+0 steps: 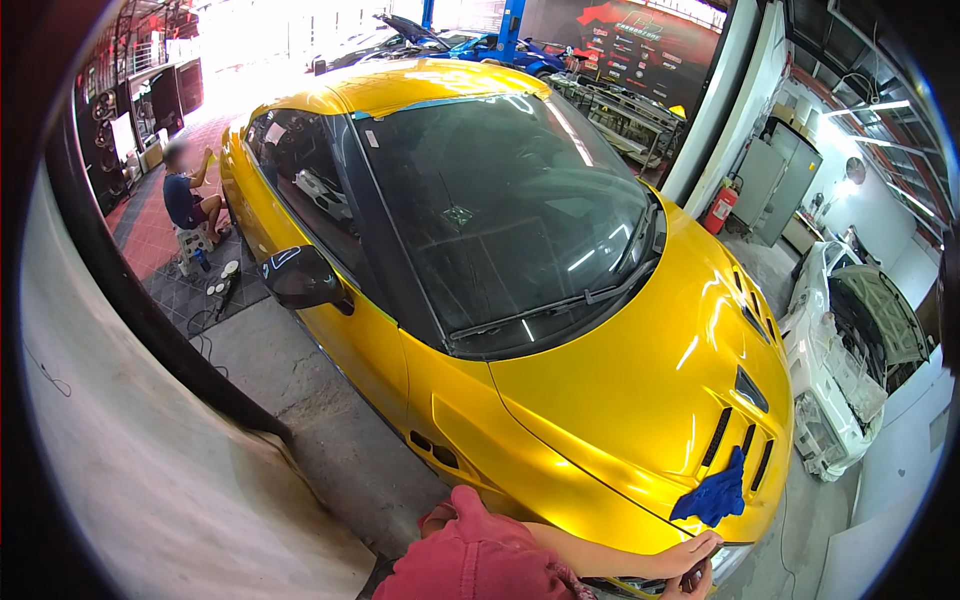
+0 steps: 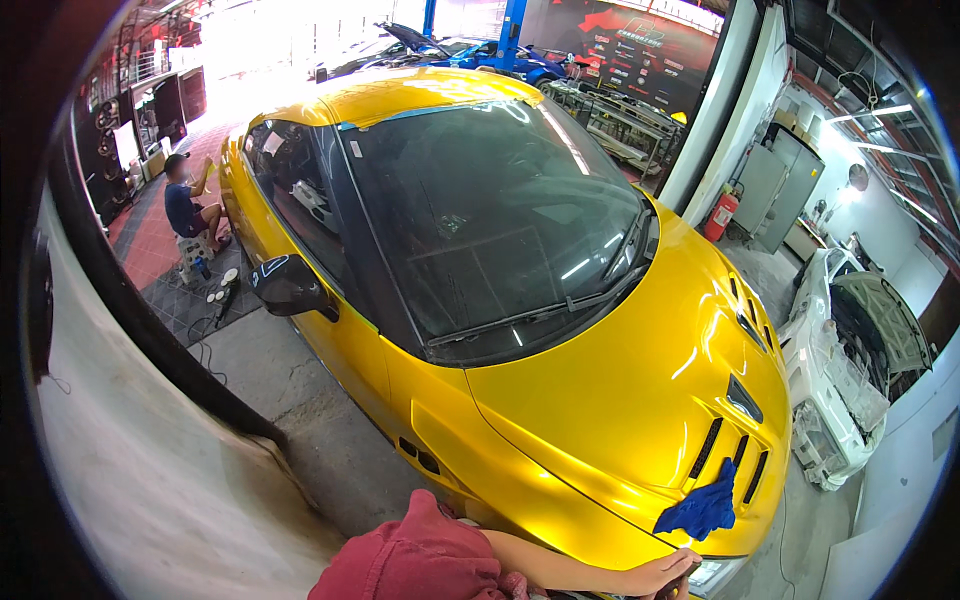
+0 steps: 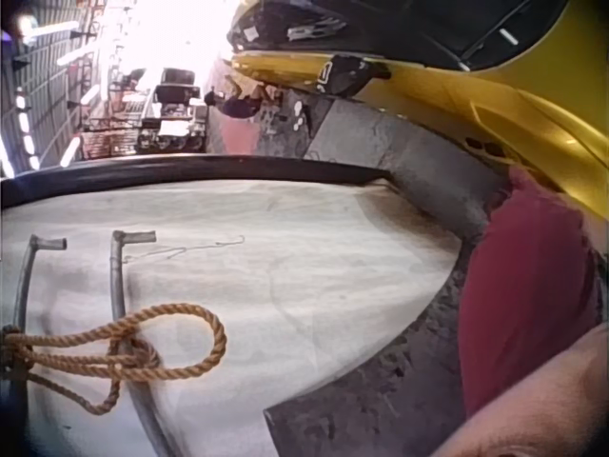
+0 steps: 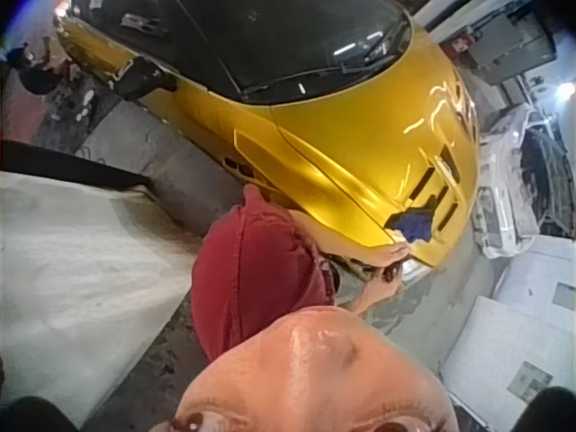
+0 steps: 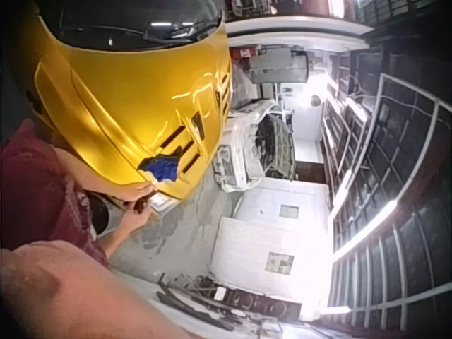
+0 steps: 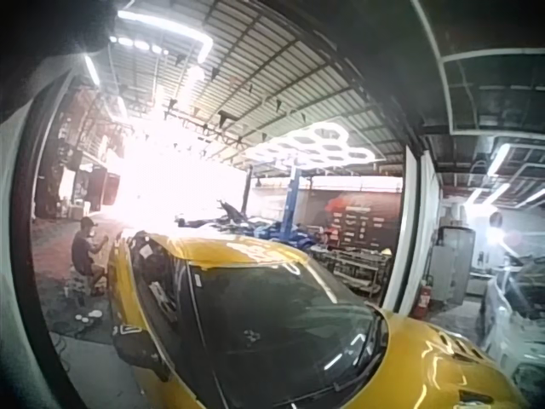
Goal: Sand the surface of a yellow car hood using a sanding block and water.
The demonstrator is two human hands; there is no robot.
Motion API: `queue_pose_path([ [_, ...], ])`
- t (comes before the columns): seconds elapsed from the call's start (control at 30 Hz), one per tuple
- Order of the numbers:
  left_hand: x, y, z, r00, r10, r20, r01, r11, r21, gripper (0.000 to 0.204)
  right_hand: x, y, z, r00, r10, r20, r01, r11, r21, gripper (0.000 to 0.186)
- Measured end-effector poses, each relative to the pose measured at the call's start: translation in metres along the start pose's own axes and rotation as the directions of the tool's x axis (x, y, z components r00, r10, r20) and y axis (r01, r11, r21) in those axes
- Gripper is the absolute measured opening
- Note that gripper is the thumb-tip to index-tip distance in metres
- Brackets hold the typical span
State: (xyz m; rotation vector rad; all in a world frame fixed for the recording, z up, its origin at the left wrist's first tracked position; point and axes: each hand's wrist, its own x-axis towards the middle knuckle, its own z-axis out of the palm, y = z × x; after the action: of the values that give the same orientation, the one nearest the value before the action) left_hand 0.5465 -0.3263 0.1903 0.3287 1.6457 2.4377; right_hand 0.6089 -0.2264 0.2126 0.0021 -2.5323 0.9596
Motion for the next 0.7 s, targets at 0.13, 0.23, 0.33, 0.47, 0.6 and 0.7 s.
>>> queue_pose_path([
  [0.13, 0.001, 0.003, -0.001, 1.0, 0.008, -0.002, -0.008, 0.999, 0.045, 0.031, 0.001, -0.001, 0.002, 0.999, -0.035, -0.016, 0.035, 0.999, 0.04, 0.047],
  [0.23, 0.001, 0.004, -0.003, 1.0, 0.014, -0.01, -0.013, 0.996, 0.084, 0.031, 0.002, -0.011, -0.003, 0.995, -0.1, 0.005, 0.1, 0.994, -0.051, 0.047],
  [0.33, 0.015, -0.021, 0.006, 0.996, 0.09, -0.008, -0.09, 0.975, -0.204, 0.034, 0.002, 0.004, 0.002, 0.998, -0.067, -0.005, 0.067, 0.994, -0.085, 0.046],
  [0.47, 0.015, -0.016, 0.003, 0.978, 0.194, -0.08, -0.173, 0.962, 0.21, 0.029, 0.004, 0.011, 0.004, 0.998, -0.056, 0.022, 0.055, 0.998, 0.036, 0.048],
  [0.6, 0.03, -0.042, 0.004, 0.952, 0.304, -0.026, -0.3, 0.947, 0.113, 0.031, 0.009, 0.021, 0.01, 0.952, -0.268, -0.146, 0.267, 0.963, -0.028, 0.044],
  [0.7, 0.022, -0.024, 0.002, 0.961, 0.263, 0.09, -0.269, 0.96, 0.071, 0.035, 0.008, 0.068, 0.011, 0.982, -0.158, -0.104, 0.168, 0.981, 0.094, 0.04],
])
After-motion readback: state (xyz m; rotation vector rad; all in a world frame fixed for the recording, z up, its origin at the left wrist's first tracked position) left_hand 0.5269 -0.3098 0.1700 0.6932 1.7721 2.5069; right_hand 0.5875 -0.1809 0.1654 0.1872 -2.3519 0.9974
